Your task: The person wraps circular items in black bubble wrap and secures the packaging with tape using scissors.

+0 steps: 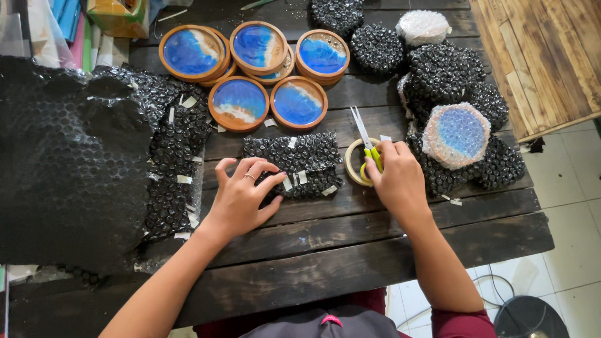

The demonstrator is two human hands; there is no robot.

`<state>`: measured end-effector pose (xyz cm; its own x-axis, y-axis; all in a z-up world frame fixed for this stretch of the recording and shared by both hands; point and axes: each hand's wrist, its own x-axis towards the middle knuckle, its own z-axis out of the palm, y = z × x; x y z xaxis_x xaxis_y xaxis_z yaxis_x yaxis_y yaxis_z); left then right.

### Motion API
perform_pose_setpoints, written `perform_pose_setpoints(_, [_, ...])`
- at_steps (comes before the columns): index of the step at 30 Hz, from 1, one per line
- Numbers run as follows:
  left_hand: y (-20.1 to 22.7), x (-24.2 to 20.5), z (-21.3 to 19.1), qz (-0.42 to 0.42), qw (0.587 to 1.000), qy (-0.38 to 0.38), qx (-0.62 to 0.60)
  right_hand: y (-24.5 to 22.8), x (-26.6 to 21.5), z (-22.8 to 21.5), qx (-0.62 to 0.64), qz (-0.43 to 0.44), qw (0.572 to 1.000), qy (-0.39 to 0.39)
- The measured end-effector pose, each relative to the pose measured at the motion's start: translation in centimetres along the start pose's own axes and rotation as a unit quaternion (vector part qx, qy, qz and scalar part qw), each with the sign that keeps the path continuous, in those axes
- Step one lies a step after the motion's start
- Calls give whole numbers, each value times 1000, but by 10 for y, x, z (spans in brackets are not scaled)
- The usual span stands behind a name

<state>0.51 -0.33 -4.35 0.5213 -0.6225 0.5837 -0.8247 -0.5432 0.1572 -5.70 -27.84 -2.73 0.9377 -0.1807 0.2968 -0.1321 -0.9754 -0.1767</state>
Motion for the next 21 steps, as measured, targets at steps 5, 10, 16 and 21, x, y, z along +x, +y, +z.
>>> perform_pose_setpoints(5, [1, 1, -1, 2, 1000, 3, -3, -5, 1, -4, -48, -13, 999, 8])
perform_pose_setpoints(10, [2, -2, 2, -1, 1000, 5, -2, -6, 2, -2, -51, -7, 999, 14])
perform_pose_setpoints(16, [4, 1, -1, -7, 1000, 4, -11, -13, -4, -20, -69, 28, 997, -37])
perform_pose_setpoints(21, [4, 1, 1, -7, 1000, 8, -12, -12, -4, -24, -124, 105, 982, -100])
